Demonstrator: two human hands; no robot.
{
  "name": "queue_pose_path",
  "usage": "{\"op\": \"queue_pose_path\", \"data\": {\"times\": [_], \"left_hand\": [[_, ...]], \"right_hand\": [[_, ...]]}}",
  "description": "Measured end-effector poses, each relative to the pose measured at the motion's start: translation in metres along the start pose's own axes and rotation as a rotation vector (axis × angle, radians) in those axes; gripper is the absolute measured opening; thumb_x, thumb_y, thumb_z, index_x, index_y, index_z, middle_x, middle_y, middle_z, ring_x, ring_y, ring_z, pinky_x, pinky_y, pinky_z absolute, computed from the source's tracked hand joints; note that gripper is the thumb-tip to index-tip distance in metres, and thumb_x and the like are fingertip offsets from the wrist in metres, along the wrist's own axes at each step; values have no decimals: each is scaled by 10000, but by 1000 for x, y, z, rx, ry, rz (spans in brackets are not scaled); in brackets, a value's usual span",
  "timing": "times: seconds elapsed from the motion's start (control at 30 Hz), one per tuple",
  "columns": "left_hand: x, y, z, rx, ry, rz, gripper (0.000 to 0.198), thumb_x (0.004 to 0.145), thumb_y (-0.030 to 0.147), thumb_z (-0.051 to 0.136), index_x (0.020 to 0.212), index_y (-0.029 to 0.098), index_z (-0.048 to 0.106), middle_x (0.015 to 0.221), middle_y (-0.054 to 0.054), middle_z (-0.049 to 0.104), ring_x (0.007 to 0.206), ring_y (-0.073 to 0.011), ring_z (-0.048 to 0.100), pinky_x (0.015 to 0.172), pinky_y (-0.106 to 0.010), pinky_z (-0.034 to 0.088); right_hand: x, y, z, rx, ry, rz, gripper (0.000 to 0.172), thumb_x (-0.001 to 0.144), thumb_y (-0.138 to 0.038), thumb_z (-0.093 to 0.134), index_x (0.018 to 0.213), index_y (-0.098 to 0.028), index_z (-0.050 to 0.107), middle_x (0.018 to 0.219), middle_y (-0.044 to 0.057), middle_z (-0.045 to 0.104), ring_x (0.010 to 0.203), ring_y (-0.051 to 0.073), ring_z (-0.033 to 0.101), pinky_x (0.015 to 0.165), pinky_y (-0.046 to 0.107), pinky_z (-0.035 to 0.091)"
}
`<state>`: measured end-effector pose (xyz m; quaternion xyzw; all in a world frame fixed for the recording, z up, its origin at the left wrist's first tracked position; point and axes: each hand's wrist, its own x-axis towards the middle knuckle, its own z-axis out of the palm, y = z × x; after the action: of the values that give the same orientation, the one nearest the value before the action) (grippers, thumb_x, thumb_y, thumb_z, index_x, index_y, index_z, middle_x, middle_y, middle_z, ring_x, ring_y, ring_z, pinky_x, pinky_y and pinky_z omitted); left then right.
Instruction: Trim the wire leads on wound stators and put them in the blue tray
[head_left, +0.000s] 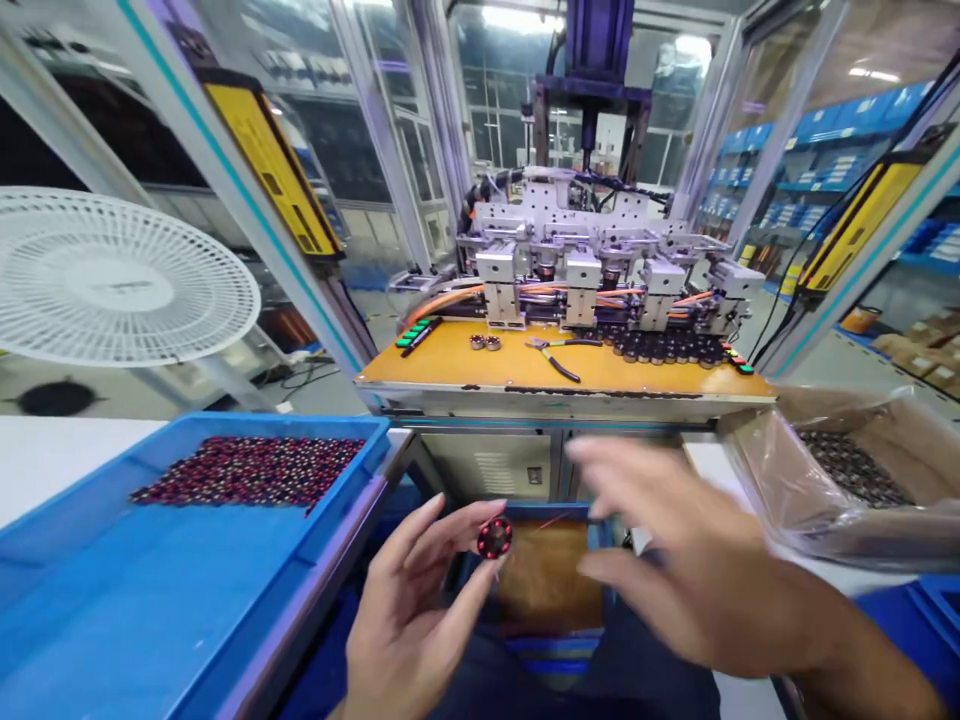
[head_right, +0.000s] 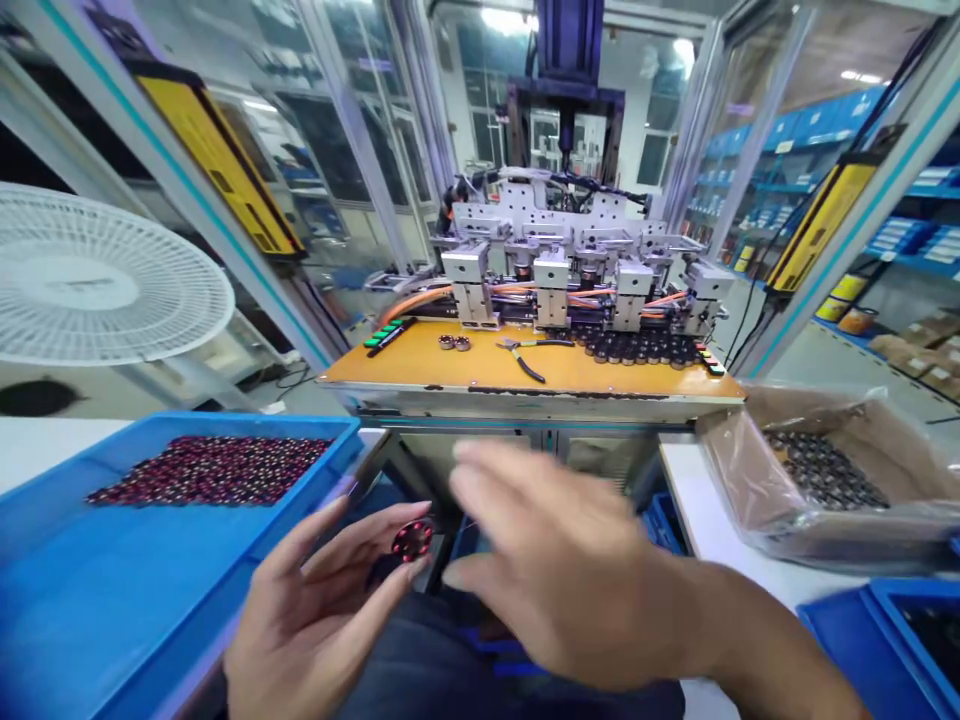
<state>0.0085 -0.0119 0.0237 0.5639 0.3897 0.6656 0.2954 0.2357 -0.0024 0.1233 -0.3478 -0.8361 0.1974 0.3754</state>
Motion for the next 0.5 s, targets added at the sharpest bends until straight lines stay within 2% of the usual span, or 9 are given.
{"op": "queue_pose_path", "data": {"times": [0.07, 0.13, 0.23, 0.33, 0.4, 0.47, 0.5], "left_hand": [[-3, -2, 0, -11, -35, 26, 684, 779, 65, 769, 1358, 346, 536, 1135, -29, 793, 996, -189, 767, 891, -317, 640], [-5, -4, 0, -25, -32, 25, 671, 784, 64, 765, 1353, 338, 540, 1129, -43, 795, 994, -209, 770, 870, -340, 651], [-6, -7, -1, -60, -2, -14, 635, 788, 88, 774, 1340, 307, 548, 1091, -68, 803, 975, -234, 777, 826, -349, 663], [-5, -8, -4, -104, -12, -96, 649, 804, 98, 767, 1366, 300, 514, 1074, -78, 806, 965, -231, 780, 822, -330, 659], [-5, -7, -6, -125, -55, -134, 655, 826, 87, 742, 1389, 307, 489, 1091, -82, 802, 978, -225, 778, 822, -316, 655], [-9, -7, -8, -131, -92, -133, 637, 852, 76, 708, 1399, 311, 482, 1122, -92, 794, 1003, -225, 772, 831, -310, 651], [-12, -7, -8, -132, -103, -121, 621, 866, 77, 691, 1403, 310, 483, 1140, -99, 789, 1017, -227, 769, 837, -308, 649]], "right_hand": [[4, 4, 15, -214, -91, -158, 207, 965, -207, 551, 1102, -187, 706, 1003, 116, 726, 855, 241, 668, 733, 367, 545], [4, 11, 29, -377, -177, -271, 241, 958, -118, 463, 906, -163, 694, 779, 87, 689, 662, 204, 600, 570, 338, 451], [-4, 18, 41, -349, -263, -245, 270, 939, -93, 447, 773, -190, 636, 644, 33, 611, 547, 162, 494, 508, 320, 344], [-13, 18, 41, -124, -372, -152, 295, 965, -140, 470, 722, -205, 625, 592, 5, 573, 523, 134, 472, 523, 291, 346], [-17, 18, 41, 111, -435, -30, 255, 975, -196, 532, 759, -204, 668, 598, -5, 586, 529, 115, 501, 543, 261, 382], [-17, 21, 44, 366, -399, 162, 101, 919, -289, 675, 875, -204, 709, 692, 0, 653, 587, 107, 561, 587, 238, 436], [-16, 24, 47, 489, -343, 274, 153, 862, -339, 749, 920, -203, 707, 746, 6, 675, 618, 109, 582, 600, 236, 453]]}}
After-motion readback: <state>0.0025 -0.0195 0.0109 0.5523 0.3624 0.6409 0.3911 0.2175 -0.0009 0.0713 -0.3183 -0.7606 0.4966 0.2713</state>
